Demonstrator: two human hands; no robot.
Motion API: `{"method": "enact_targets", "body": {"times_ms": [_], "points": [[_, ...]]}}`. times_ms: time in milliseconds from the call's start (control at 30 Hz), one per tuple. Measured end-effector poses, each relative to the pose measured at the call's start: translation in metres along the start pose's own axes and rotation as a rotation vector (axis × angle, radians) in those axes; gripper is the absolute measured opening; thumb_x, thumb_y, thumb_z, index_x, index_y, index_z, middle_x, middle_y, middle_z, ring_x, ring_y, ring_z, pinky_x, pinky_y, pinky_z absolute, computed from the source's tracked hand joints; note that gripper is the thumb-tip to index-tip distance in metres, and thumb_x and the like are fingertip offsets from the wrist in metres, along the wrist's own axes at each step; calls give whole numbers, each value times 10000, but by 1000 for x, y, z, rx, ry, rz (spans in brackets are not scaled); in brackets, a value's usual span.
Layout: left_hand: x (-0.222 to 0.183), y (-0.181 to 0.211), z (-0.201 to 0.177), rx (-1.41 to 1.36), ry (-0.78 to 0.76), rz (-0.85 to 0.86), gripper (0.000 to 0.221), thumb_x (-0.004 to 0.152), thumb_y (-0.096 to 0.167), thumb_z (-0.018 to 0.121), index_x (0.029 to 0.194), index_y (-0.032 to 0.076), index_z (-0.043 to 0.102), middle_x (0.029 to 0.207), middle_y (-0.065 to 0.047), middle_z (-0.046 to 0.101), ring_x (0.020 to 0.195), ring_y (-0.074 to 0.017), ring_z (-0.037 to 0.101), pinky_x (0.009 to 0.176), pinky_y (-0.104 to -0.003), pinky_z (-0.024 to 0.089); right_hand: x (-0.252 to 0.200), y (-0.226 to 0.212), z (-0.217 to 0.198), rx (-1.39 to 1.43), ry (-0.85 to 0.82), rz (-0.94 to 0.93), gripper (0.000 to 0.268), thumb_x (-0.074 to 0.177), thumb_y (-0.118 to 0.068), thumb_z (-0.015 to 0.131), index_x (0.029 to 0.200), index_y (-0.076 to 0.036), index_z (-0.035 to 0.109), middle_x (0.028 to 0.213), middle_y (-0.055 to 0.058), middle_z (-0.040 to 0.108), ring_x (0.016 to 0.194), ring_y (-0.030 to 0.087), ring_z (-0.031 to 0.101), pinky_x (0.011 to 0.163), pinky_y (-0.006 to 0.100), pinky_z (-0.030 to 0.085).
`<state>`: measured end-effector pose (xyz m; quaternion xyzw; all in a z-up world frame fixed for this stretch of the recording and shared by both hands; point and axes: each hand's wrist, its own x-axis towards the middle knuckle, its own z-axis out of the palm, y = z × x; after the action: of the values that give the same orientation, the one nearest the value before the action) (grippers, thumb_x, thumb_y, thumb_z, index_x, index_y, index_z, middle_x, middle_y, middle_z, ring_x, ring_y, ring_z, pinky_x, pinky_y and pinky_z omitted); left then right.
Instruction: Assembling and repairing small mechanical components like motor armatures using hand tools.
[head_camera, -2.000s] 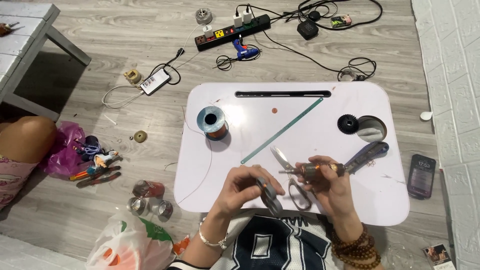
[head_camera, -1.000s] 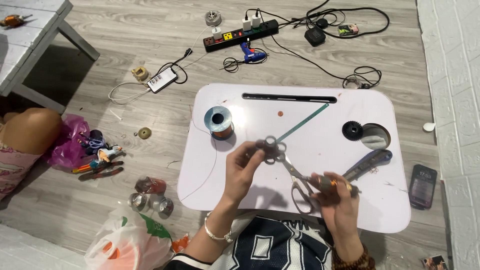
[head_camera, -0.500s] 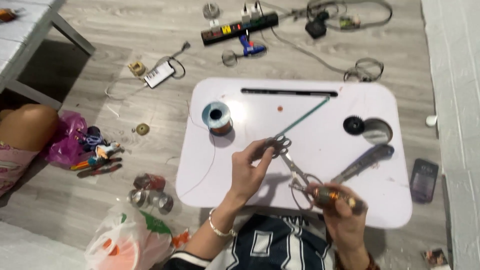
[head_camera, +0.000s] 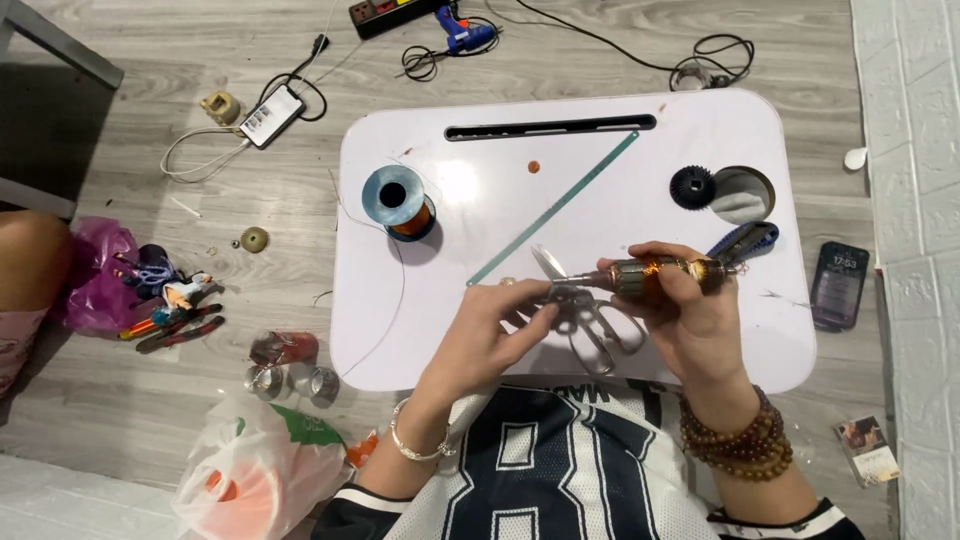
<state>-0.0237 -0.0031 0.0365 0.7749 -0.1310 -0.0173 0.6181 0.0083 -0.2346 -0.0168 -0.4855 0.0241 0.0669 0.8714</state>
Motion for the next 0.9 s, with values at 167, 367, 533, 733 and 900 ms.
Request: {"method": "enact_targets", "body": {"times_ms": [167,367,533,733,900], "points": [[0,-4,-3,-136,-44,-37,195,918,120,645,1057,7,721,811,-171,752,688,-241,730,570,-340,598,4,12,-14,107,25,46,467,905,-330,677,1125,73,591,1032,318,606,965,424,709,685,361,680],[0,-5,-4,-216,-71,-29,226,918,86,646,1096,-41,704,771,-194,723,680,-248,717,574,-343,606,6,26,-33,177,42,65,465,928,-355,667,1129,59,604,1038,301,620,987,426,708,691,350,685],[0,-7,-3,-279,-115,-28,216,929,72,633,1102,-43,694,775,-186,724,709,-247,730,613,-360,623,4,29,-34,193,46,81,449,941,-361,661,1137,38,597,1044,265,623,1006,400,704,710,319,686],[1,-12,-1,-326,-154,-14,243,931,71,663,1146,-40,683,801,-202,731,739,-269,730,656,-388,633,3,29,-37,224,46,103,448,941,-372,656,1147,19,586,1044,252,606,981,390,705,705,295,689],[3,-11,2,-250,-119,-2,266,903,66,705,1143,-44,672,798,-212,727,696,-269,717,637,-390,627,5,32,-45,172,88,65,405,961,-377,647,1130,-9,632,1051,219,644,993,374,713,702,288,683]]}}
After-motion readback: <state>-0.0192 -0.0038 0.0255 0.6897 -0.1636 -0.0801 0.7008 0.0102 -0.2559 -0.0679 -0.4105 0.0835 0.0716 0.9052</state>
